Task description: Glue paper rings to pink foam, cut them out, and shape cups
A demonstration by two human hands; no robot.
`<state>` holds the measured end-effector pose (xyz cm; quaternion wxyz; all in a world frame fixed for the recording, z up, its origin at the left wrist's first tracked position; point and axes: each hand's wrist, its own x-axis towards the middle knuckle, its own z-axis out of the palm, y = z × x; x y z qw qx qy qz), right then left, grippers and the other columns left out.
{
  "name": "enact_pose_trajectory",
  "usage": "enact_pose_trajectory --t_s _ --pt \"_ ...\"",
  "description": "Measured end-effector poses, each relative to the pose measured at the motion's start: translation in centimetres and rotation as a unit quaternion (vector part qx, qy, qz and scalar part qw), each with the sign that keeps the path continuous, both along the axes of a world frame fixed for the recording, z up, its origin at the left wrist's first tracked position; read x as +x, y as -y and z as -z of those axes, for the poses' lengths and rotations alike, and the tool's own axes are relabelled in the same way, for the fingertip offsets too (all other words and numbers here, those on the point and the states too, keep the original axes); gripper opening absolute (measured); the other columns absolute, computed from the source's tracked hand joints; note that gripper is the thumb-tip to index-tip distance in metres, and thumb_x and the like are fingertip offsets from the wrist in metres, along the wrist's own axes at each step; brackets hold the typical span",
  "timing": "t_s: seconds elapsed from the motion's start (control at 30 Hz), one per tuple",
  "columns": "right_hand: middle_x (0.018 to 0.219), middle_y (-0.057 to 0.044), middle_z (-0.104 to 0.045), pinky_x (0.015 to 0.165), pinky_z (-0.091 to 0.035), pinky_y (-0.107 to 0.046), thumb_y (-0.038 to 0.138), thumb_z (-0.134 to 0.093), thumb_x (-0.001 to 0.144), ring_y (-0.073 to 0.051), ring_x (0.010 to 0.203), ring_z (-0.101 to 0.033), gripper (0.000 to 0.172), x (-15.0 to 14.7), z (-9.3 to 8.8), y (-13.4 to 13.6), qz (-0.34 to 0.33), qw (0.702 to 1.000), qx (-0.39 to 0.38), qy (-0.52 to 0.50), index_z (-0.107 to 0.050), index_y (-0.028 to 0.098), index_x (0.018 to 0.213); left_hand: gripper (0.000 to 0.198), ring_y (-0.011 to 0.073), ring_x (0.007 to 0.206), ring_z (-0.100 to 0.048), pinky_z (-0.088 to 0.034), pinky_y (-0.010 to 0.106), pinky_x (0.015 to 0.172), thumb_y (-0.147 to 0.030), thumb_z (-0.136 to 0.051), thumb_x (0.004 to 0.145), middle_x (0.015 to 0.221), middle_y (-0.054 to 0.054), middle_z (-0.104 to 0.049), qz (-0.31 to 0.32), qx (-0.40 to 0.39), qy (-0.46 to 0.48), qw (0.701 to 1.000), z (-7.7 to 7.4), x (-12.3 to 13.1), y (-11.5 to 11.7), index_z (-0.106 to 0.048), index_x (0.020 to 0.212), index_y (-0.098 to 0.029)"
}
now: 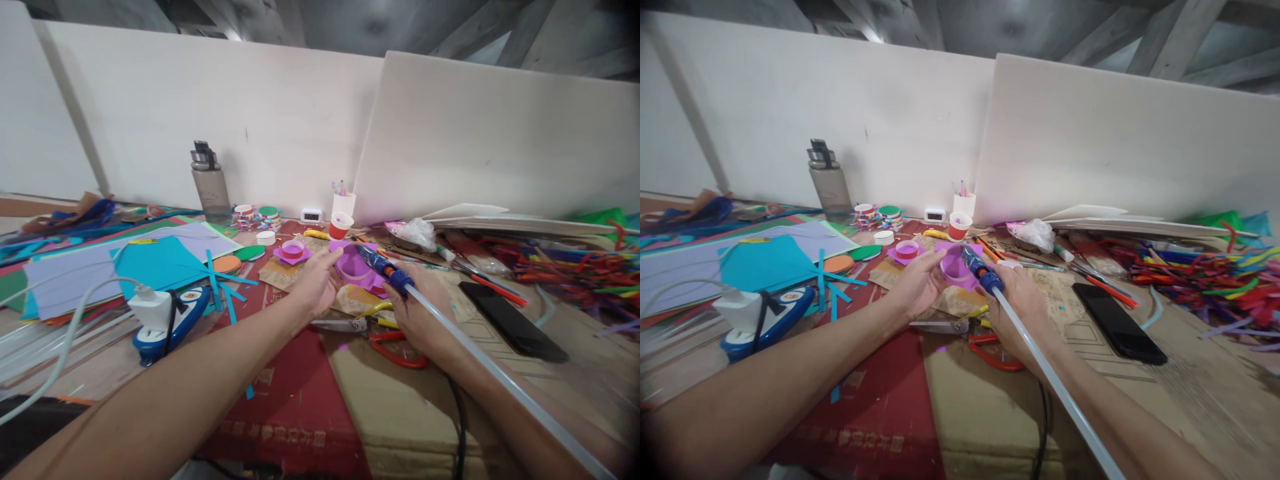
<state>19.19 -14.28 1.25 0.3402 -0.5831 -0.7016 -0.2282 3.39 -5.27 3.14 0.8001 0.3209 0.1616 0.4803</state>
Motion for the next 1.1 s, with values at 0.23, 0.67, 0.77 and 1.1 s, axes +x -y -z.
enact_pose_trajectory --t_s 0.23,0.67,0.77,1.1 --pt "0.097 -0.010 -0.061 0.075 -0.045 -0.039 0.028 -0.048 0.088 -0.025 0.088 -0.055 0.022 0.25 0.03 -0.25 -0.016 1.000 -0.004 0.020 -0.051 0.021 0.109 0.018 0.0123 0.063 -0.065 -0.053 0.025 0.062 -0.009 -0.058 0.074 0.080 0.006 -0.071 0.020 -0.023 -0.037 0.999 0.22 -0.28 -0.51 -0.065 0.090 -0.012" --pt "0.096 -0.010 -0.062 0.077 -0.045 -0.040 0.015 -0.048 0.082 -0.025 0.087 -0.051 0.023 -0.50 -0.86 0.10 -0.095 0.993 -0.042 0.058 -0.051 0.018 0.105 0.018 0.0128 0.066 -0.065 -0.054 0.023 0.057 -0.013 -0.056 0.082 0.087 0.006 -0.072 0.027 -0.001 -0.052 0.998 0.05 -0.29 -0.52 -0.070 0.094 -0.012" --pt "0.095 -0.010 -0.062 0.078 -0.046 -0.041 0.014 -0.047 0.082 -0.025 0.086 -0.051 0.022 -0.57 -0.86 0.05 -0.095 0.993 -0.035 0.053 -0.051 0.019 0.103 0.018 0.0125 0.064 -0.064 -0.053 0.023 0.056 -0.015 -0.057 0.082 0.086 0.006 -0.072 0.023 0.000 -0.061 0.998 0.03 -0.22 -0.40 -0.070 0.094 -0.012" --pt "0.094 -0.009 -0.061 0.077 -0.044 -0.042 0.019 -0.048 0.086 -0.025 0.083 -0.051 0.016 -0.06 -0.42 -0.18 -0.049 0.997 0.002 0.057 -0.050 0.021 0.102 0.018 0.0119 0.066 -0.065 -0.056 0.025 0.062 -0.016 -0.060 0.080 0.085 0.005 -0.071 0.021 0.012 -0.042 0.999 0.51 0.04 -0.17 -0.069 0.096 -0.012"
